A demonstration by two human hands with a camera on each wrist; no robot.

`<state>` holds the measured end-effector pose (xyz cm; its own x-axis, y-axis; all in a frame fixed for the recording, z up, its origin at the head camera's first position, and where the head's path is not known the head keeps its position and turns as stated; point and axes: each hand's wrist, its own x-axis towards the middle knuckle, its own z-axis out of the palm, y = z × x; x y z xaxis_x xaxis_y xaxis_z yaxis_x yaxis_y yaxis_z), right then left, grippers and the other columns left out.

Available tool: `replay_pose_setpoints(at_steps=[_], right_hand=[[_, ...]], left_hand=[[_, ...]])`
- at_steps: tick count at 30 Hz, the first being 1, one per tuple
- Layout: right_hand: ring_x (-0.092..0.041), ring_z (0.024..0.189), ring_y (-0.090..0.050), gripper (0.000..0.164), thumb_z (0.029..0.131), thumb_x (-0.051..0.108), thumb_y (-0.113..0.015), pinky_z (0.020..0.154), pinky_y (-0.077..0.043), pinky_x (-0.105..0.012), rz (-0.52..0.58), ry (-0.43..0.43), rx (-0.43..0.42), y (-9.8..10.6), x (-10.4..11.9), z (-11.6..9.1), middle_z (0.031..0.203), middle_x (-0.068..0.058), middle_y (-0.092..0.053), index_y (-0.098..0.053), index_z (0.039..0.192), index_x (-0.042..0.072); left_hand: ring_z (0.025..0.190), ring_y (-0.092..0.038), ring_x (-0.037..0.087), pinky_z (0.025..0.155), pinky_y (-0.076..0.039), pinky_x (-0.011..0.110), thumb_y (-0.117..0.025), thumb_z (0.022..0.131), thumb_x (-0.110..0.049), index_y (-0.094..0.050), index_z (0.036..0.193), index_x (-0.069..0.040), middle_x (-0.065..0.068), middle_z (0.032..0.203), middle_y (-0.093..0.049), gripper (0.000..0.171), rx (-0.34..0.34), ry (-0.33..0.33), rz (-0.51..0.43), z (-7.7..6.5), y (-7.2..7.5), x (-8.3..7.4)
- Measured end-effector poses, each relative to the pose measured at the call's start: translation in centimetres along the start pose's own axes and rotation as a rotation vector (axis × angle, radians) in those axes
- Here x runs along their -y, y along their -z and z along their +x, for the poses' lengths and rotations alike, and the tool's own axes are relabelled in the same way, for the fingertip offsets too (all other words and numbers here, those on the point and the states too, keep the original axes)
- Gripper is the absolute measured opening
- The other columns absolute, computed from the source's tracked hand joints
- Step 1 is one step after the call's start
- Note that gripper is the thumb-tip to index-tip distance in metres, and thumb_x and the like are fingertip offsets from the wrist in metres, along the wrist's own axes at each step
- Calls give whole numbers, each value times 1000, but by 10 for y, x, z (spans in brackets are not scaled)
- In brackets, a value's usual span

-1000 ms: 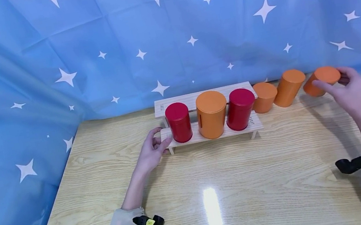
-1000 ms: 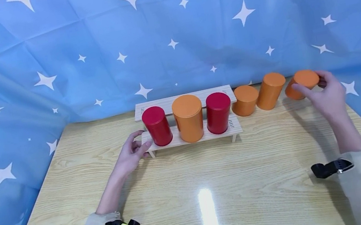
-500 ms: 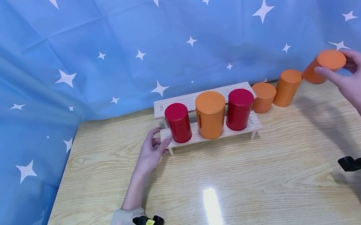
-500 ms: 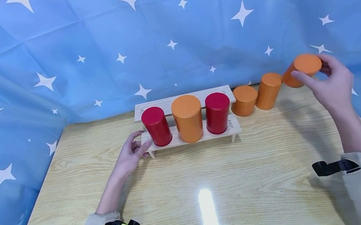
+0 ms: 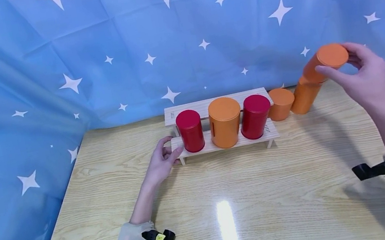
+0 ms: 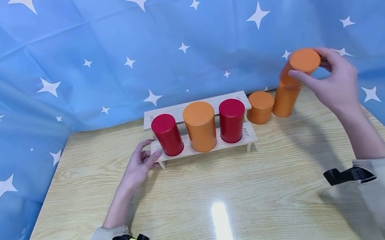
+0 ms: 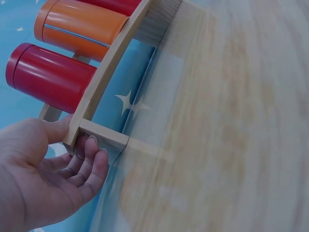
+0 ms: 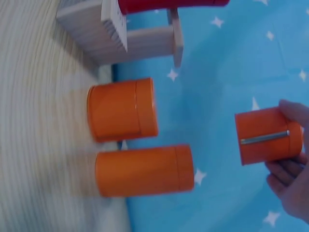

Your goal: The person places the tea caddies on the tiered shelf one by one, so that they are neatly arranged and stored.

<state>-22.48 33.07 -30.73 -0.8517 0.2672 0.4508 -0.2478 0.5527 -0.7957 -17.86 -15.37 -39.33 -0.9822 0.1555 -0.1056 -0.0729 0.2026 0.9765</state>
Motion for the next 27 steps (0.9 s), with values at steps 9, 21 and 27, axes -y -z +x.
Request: replay_pose_setpoints(at_steps=[9,21,27], right_hand=[[2,109,-55,58,85,19,-83,105,-40,-16,-5,83,80,-25,24,1,120,12,-61,-62,139,18],[-5,110,-58,56,84,20,-84,107,-40,-22,56,167,147,-59,56,0,124,4,-65,-63,137,17],[-7,112,-58,58,84,19,-84,107,-41,-25,62,196,189,-77,71,0,128,-1,-64,-62,138,16]], left_hand=[[85,-58,33,91,-55,51,-64,100,-8,-32,152,5,12,92,-54,63,7,6,-2,2,0,1],[82,-59,28,88,-57,48,-64,99,-5,-33,151,6,14,95,-56,62,2,0,1,4,1,4],[83,-60,29,88,-57,50,-64,100,-8,-32,153,3,14,97,-58,63,-5,1,6,17,2,26]])
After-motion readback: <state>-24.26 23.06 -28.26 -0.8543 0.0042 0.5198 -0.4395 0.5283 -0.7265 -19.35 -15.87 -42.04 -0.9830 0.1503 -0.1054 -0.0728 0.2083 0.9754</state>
